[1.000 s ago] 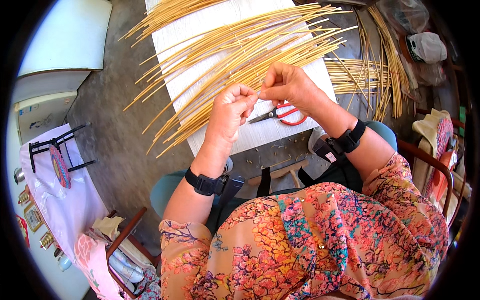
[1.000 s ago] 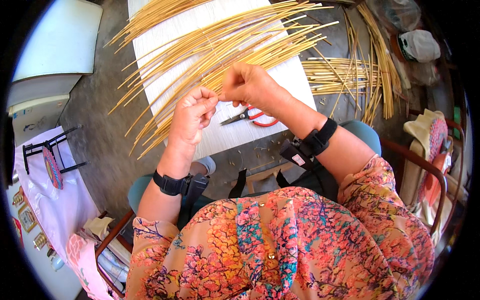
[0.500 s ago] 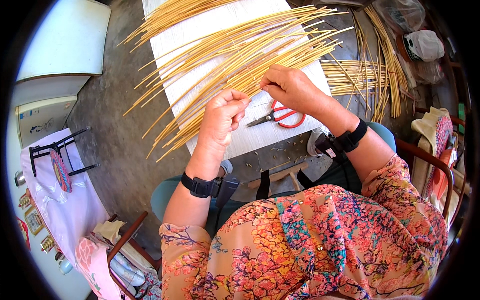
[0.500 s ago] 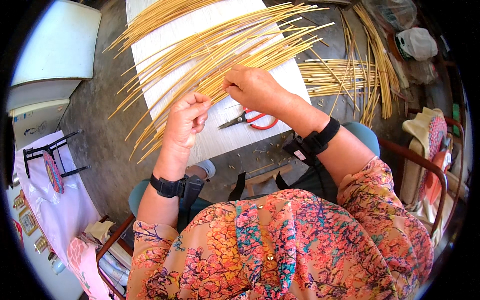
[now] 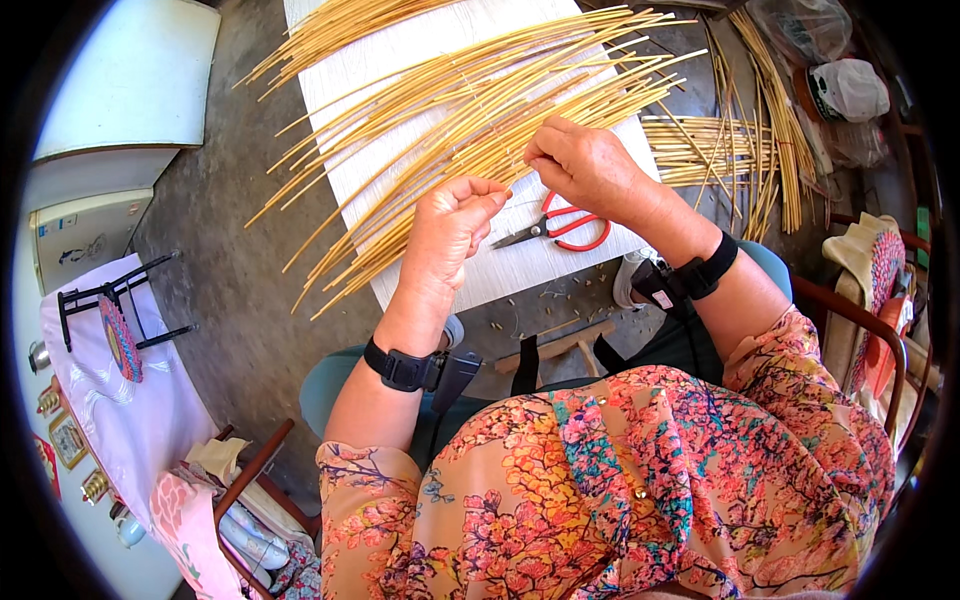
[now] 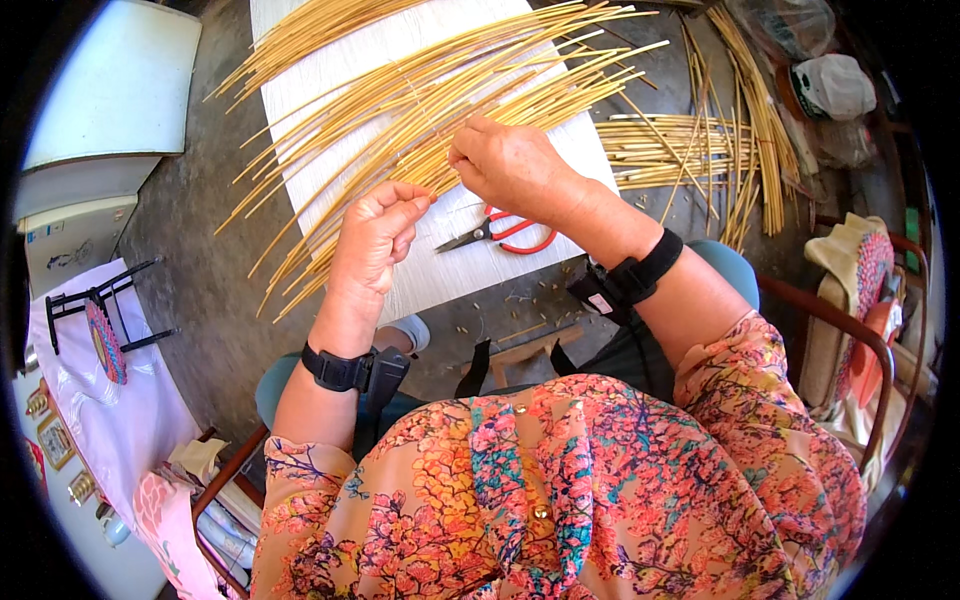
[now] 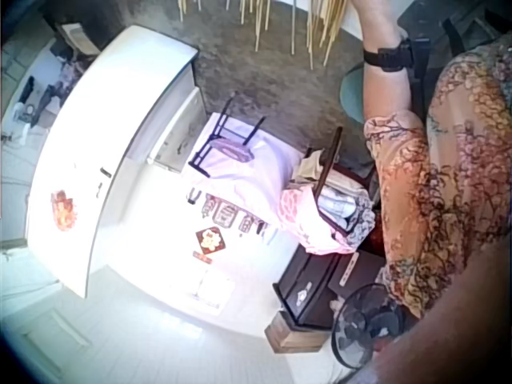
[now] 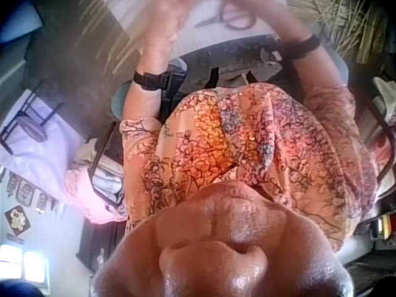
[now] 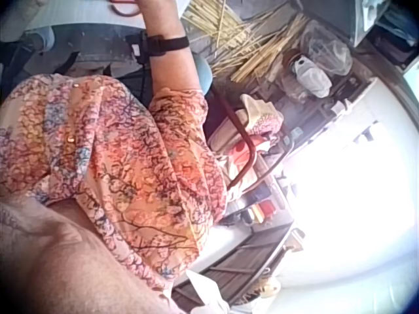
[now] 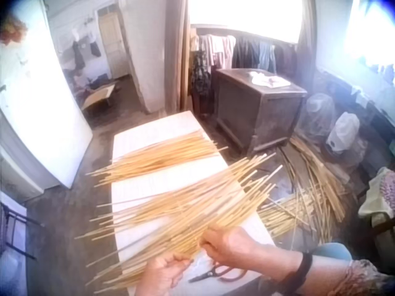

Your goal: The person prepares thin wooden strips by cutting a string with shears and then manually ties the strips together with white thread while sitting at a table.

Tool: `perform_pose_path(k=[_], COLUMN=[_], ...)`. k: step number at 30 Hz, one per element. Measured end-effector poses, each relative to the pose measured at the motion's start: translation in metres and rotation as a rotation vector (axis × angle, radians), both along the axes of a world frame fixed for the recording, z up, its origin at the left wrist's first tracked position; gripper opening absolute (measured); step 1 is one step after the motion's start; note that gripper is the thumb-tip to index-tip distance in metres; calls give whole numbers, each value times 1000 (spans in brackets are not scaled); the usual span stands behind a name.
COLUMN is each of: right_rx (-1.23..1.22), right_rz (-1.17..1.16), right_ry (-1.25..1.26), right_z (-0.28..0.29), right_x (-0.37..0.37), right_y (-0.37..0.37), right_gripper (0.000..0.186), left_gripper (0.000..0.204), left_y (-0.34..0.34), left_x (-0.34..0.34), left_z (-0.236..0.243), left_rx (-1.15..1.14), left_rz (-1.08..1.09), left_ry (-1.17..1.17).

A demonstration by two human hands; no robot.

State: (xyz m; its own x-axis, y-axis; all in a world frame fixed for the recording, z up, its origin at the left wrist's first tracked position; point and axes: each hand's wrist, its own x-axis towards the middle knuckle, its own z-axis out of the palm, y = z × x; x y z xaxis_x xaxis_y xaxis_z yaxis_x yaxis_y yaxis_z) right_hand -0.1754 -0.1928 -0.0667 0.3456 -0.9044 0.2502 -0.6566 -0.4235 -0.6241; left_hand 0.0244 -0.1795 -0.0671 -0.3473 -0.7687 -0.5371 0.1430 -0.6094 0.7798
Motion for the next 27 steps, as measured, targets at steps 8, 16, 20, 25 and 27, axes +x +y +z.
perform_pose_path(k=[8, 16, 20, 25, 27], right_rx=[12, 236, 483, 341, 182], right_rz=[-56, -220, -165, 375, 730], right_ry=[61, -211, -452, -748, -1007], right_z=[1, -5, 20, 125, 137], right_x=[5, -27, -10, 7, 13], right_y=[2, -29, -20, 26, 50], right_gripper=[5, 13, 22, 28, 30], left_gripper=[9, 6, 9, 12, 12], left_y=[4, 1, -7, -7, -9], left_x=[-1, 3, 2, 10, 3], left_z=[5, 29, 29, 27, 35], left_rx=[-35, -123, -135, -190, -216], left_rz=[-24, 89, 114, 168, 140], left_ry=[-5, 111, 36, 10, -11])
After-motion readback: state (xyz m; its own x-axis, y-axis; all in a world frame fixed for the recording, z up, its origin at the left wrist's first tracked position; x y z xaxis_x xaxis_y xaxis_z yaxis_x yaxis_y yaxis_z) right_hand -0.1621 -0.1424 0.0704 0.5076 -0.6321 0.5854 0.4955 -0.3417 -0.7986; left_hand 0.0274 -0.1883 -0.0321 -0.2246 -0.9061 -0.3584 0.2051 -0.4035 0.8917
